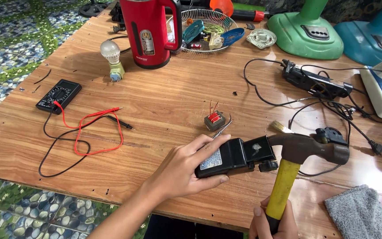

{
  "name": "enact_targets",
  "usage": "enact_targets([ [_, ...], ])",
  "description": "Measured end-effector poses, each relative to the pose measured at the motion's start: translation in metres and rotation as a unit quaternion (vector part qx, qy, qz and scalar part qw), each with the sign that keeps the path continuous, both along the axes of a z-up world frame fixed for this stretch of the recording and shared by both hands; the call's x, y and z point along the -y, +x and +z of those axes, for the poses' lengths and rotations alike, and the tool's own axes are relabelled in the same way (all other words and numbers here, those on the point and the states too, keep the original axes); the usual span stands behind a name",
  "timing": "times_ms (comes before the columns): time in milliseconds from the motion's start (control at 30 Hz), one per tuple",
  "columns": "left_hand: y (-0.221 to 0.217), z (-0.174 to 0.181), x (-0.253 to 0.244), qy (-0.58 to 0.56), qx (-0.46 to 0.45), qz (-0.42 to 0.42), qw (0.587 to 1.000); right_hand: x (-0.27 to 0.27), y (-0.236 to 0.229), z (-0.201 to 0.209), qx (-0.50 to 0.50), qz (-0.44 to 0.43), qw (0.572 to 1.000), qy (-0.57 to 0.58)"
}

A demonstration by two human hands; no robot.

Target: Using a hammer to tap and assemble small electrical and plastic components on a workbench.

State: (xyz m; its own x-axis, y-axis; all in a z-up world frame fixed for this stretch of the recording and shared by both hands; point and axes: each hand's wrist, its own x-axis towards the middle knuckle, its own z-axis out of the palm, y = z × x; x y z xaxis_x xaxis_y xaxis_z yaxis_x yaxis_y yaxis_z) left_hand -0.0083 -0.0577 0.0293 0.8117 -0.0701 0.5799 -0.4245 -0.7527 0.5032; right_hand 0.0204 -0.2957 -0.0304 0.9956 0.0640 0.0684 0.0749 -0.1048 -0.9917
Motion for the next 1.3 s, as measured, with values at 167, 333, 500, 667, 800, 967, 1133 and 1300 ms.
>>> enact_targets([
  [167,0.012,0.009,-0.001,-0.041,-0.099,-0.044,0.993,0.011,0.010,0.002,-0.030,0.005,0.998,-0.062],
  [333,0.023,0.009,-0.002,-0.151,-0.123,-0.132,0.972,0.025,0.028,0.001,0.000,0.030,0.994,-0.101],
  [500,0.039,0.003,-0.004,-0.193,-0.137,-0.171,0.957,0.033,0.035,0.010,-0.052,0.068,0.992,-0.095],
  [667,0.063,-0.034,-0.009,-0.350,-0.263,-0.248,0.864,0.034,0.045,0.012,-0.041,0.067,0.991,-0.107],
  [800,0.062,-0.023,-0.009,-0.415,-0.322,-0.282,0.803,0.033,0.046,0.018,-0.082,0.084,0.989,-0.091],
  [967,0.075,-0.041,-0.003,-0.416,-0.270,-0.226,0.838,0.017,0.044,0.015,-0.064,0.093,0.992,-0.050],
  [1133,0.073,-0.037,0.013,-0.484,-0.252,-0.256,0.798,0.002,0.044,0.004,-0.057,0.087,0.994,0.019],
  [1300,0.076,-0.051,0.022,-0.496,-0.227,-0.223,0.808,-0.012,0.041,0.000,-0.047,0.092,0.991,0.080],
])
